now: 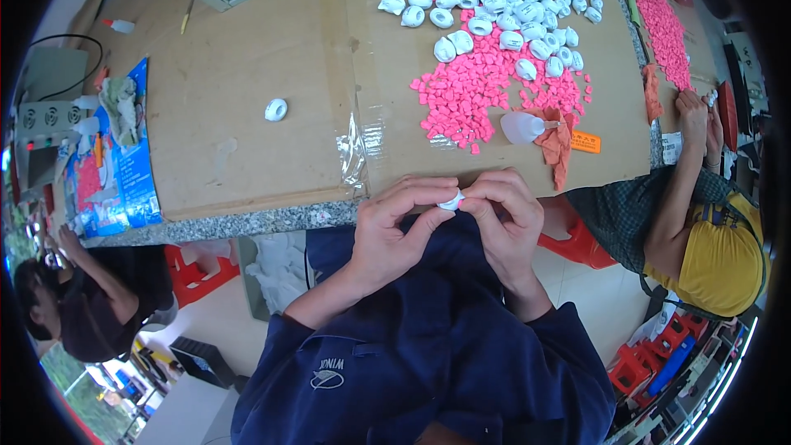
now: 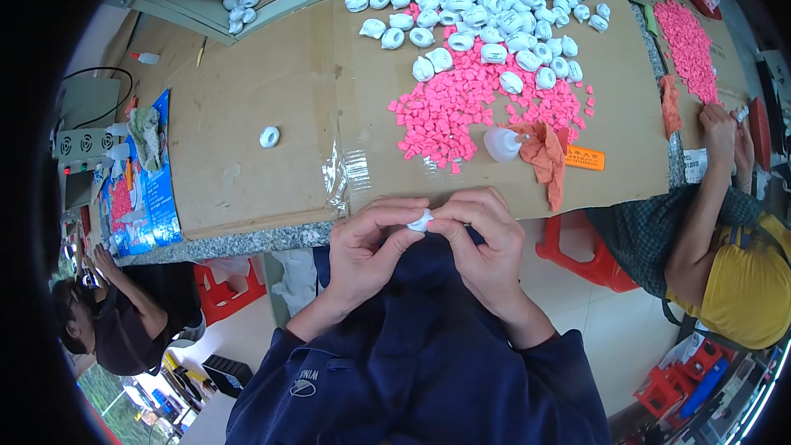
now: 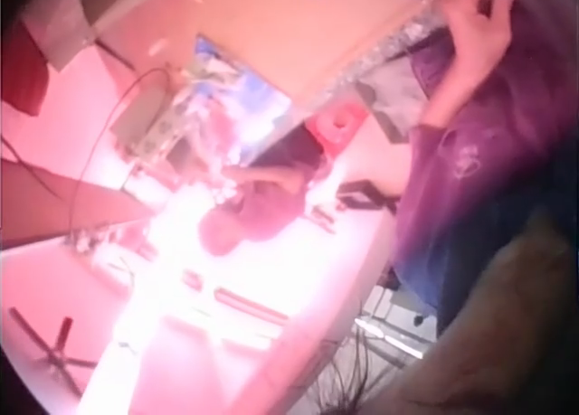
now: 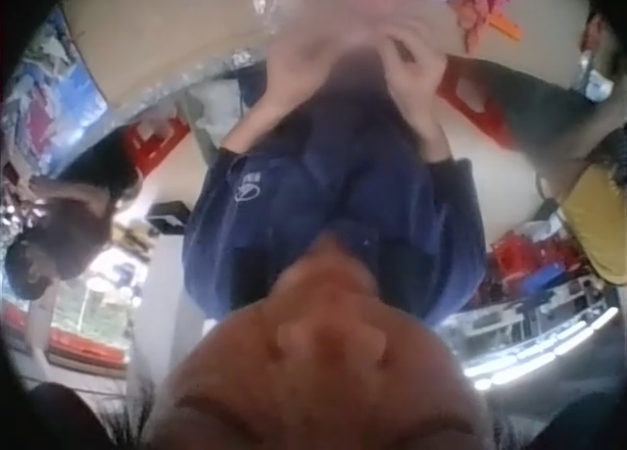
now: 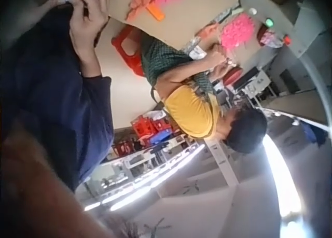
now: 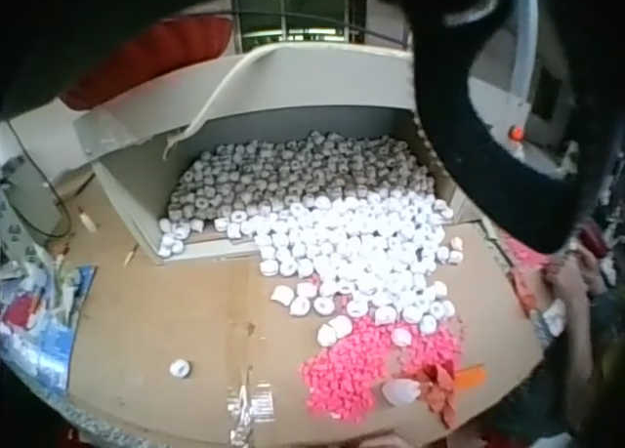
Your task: Applying glue to small white plastic components and assembling them at a factory workbench.
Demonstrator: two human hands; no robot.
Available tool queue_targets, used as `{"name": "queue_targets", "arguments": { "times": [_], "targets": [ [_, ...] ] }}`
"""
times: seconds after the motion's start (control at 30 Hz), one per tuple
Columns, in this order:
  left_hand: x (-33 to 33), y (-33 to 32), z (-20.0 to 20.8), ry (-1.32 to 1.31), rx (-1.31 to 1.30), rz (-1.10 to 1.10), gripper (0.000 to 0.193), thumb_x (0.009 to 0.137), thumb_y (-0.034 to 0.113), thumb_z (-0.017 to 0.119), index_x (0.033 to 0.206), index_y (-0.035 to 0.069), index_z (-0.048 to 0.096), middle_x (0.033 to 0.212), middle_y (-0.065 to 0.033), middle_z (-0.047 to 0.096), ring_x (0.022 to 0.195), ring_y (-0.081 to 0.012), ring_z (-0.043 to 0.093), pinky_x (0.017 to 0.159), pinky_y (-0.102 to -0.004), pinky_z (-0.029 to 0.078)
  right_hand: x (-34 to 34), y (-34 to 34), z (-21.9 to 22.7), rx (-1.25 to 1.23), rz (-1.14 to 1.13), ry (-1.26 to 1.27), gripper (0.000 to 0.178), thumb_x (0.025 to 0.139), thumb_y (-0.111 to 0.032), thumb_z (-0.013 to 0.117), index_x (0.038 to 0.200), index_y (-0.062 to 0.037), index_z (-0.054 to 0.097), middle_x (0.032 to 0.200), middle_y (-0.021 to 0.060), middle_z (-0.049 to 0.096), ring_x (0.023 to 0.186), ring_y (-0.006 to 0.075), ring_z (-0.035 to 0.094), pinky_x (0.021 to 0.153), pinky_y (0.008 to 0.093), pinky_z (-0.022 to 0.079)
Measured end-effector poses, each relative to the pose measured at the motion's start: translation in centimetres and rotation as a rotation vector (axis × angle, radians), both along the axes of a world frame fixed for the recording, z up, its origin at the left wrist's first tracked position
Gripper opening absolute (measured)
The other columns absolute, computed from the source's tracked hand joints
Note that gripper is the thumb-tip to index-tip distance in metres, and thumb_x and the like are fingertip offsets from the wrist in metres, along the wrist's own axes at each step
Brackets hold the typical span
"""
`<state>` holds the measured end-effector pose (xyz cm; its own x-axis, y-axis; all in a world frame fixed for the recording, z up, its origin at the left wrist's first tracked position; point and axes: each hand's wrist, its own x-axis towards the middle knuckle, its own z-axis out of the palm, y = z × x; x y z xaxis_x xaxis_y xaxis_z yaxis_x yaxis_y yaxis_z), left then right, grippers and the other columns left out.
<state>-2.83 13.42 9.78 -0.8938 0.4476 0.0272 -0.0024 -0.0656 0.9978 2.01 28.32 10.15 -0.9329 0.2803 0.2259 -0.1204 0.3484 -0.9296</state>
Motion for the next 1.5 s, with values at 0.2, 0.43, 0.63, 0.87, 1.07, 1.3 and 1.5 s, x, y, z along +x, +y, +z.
{"name": "queue_targets", "arguments": {
  "times": [0.2, 0.43, 0.63, 0.87, 1.07, 1.3, 1.5],
  "targets": [
    [-0.7, -1.2, 0.7, -0.041, -0.069, -0.050, 0.020, 0.079, -0.009, 0.059, 0.098, -0.004, 0.060, 0.107, -0.0148, 0.058, 0.098, -0.0179, 0.057, 0.083, -0.0272, 0.048, -0.4, -0.3, 0.6, -0.074, -0.010, -0.068, 0.011, 0.072, 0.003, 0.068, 0.081, -0.0002, 0.062, 0.079, 0.0048, 0.056, 0.070, 0.0111, 0.052, 0.059, 0.0202, 0.040],
    [-7.0, -1.3, 1.1, 0.384, -0.549, 0.312, 0.022, 0.076, -0.005, 0.061, 0.098, 0.001, 0.061, 0.106, -0.0133, 0.058, 0.098, -0.0219, 0.056, 0.085, -0.0307, 0.045, 0.1, 3.0, -1.4, 0.006, -0.353, 0.078, 0.020, 0.075, 0.006, 0.064, 0.091, 0.0002, 0.055, 0.088, 0.0016, 0.048, 0.070, 0.0047, 0.042, 0.060, 0.0165, 0.034],
    [-12.2, 2.4, 1.9, 0.901, -0.605, 0.051, 0.025, 0.075, -0.003, 0.059, 0.099, 0.003, 0.062, 0.104, -0.0106, 0.059, 0.092, -0.0288, 0.055, 0.082, -0.0349, 0.044, -2.1, 3.2, -0.2, 0.095, -0.385, -0.042, 0.036, 0.070, 0.004, 0.070, 0.101, -0.0007, 0.054, 0.086, -0.0011, 0.048, 0.063, 0.0034, 0.034, 0.052, 0.0158, 0.027],
    [-15.0, 4.8, 0.9, 0.900, -0.574, -0.241, 0.021, 0.072, -0.002, 0.058, 0.092, 0.001, 0.060, 0.092, -0.0107, 0.058, 0.088, -0.0260, 0.055, 0.078, -0.0354, 0.045, -2.5, 3.9, -0.5, 0.283, -0.332, -0.011, 0.030, 0.072, 0.002, 0.067, 0.100, 0.0000, 0.055, 0.102, 0.0031, 0.056, 0.075, 0.0071, 0.044, 0.060, 0.0190, 0.034],
    [-9.6, 1.9, 3.5, 0.428, -0.389, -0.133, 0.019, 0.079, -0.002, 0.057, 0.097, -0.001, 0.058, 0.095, -0.0085, 0.057, 0.084, -0.0193, 0.058, 0.070, -0.0288, 0.047, -0.5, 4.0, -0.6, -0.223, -0.135, 0.095, 0.041, 0.080, 0.004, 0.054, 0.117, 0.0003, 0.037, 0.102, 0.0156, 0.057, 0.105, 0.0222, 0.053, 0.088, 0.0310, 0.042],
    [-3.7, -1.2, 1.1, -0.318, 0.097, -0.077, 0.027, 0.083, -0.004, 0.056, 0.110, -0.004, 0.054, 0.108, -0.0083, 0.057, 0.094, -0.0131, 0.058, 0.083, -0.0248, 0.048, 0.4, 3.7, 1.1, -0.126, 0.053, 0.067, 0.035, 0.066, -0.009, 0.074, 0.095, 0.0033, 0.059, 0.077, 0.0082, 0.059, 0.064, 0.0128, 0.050, 0.057, 0.0242, 0.039],
    [-3.1, -1.5, 0.3, -0.373, 0.177, -0.027, 0.028, 0.081, -0.008, 0.057, 0.108, -0.004, 0.055, 0.107, -0.0079, 0.055, 0.092, -0.0108, 0.057, 0.080, -0.0225, 0.048, 0.2, 3.2, 1.1, -0.079, 0.065, 0.027, 0.035, 0.061, -0.012, 0.077, 0.089, 0.0048, 0.064, 0.064, 0.0059, 0.056, 0.058, 0.0140, 0.044, 0.051, 0.0247, 0.033]
  ]
}}
